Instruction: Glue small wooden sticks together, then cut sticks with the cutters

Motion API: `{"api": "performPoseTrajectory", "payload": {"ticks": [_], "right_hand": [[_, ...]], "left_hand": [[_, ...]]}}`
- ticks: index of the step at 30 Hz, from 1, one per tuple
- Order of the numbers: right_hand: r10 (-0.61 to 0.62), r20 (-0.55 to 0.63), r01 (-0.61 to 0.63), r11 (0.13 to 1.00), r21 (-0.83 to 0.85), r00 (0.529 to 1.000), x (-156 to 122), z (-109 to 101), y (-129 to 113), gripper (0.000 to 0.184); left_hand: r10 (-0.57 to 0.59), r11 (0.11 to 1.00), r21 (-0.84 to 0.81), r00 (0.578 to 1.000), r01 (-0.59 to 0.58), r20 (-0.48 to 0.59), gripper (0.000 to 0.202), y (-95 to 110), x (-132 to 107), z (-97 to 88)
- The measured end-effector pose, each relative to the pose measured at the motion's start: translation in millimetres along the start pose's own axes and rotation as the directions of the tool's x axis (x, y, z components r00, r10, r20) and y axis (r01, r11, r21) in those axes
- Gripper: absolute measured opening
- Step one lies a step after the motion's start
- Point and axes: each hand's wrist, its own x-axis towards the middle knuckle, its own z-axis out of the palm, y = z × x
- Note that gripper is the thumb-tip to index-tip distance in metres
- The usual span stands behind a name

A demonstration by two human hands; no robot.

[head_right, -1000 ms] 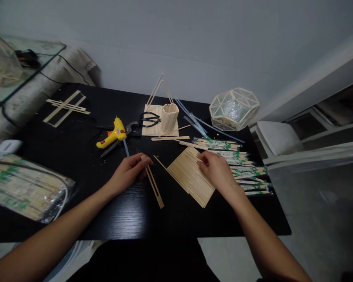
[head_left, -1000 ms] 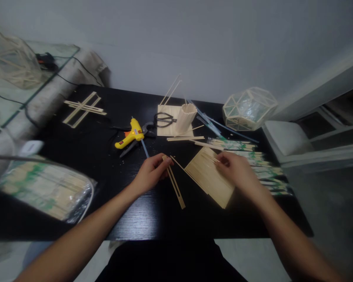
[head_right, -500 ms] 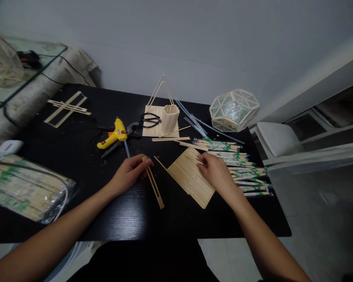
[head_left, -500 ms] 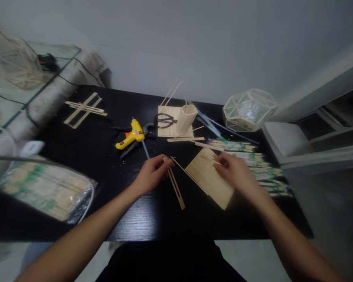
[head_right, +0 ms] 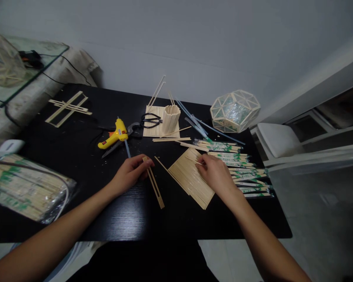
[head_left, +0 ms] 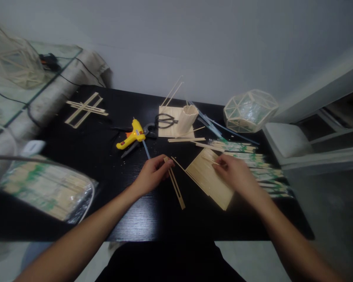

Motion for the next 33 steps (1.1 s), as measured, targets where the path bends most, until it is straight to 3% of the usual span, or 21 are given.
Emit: {"api": "performPoseTrajectory", "payload": {"ticks": [4, 9, 14, 24, 33], "right_hand": [[0.016, 0.003, -0.016, 0.999, 0.043, 1.0, -1.6, -11.5, -3.0, 0.012], [0.064, -0.067, -0.066, 0.997, -0.027, 0.996, -3.2, -16.4, -0.5, 0.009], [0.055, -0.026, -0.054, 0.998, 0.032, 0.998, -3.1, -10.7, -0.6, 0.016], [0.022, -0.184, 0.0, 0.993, 0.121, 0.983, -3.3, 6.9, 4.3, 0.024], [0.025, -0.155, -0.008, 0.994, 0.105, 0.988, -1.6, 14.2, 4.7, 0.023]], "left_hand": [[-0.004, 1.0, 0.003, 1.0, 0.004, 0.0, 0.039, 1.6, -0.3, 0.3], [-0.003, 1.0, 0.013, 1.0, 0.003, 0.001, 0.039, 2.0, -0.4, 0.3], [-0.024, 1.0, 0.0, 1.0, 0.024, 0.003, 0.04, 2.8, -0.3, -0.1], [-0.014, 1.0, -0.001, 1.0, 0.014, 0.002, 0.04, 3.7, -0.3, 0.5], [-0.012, 1.0, 0.022, 1.0, 0.012, 0.0, 0.039, 4.0, 0.0, 0.4]]}}
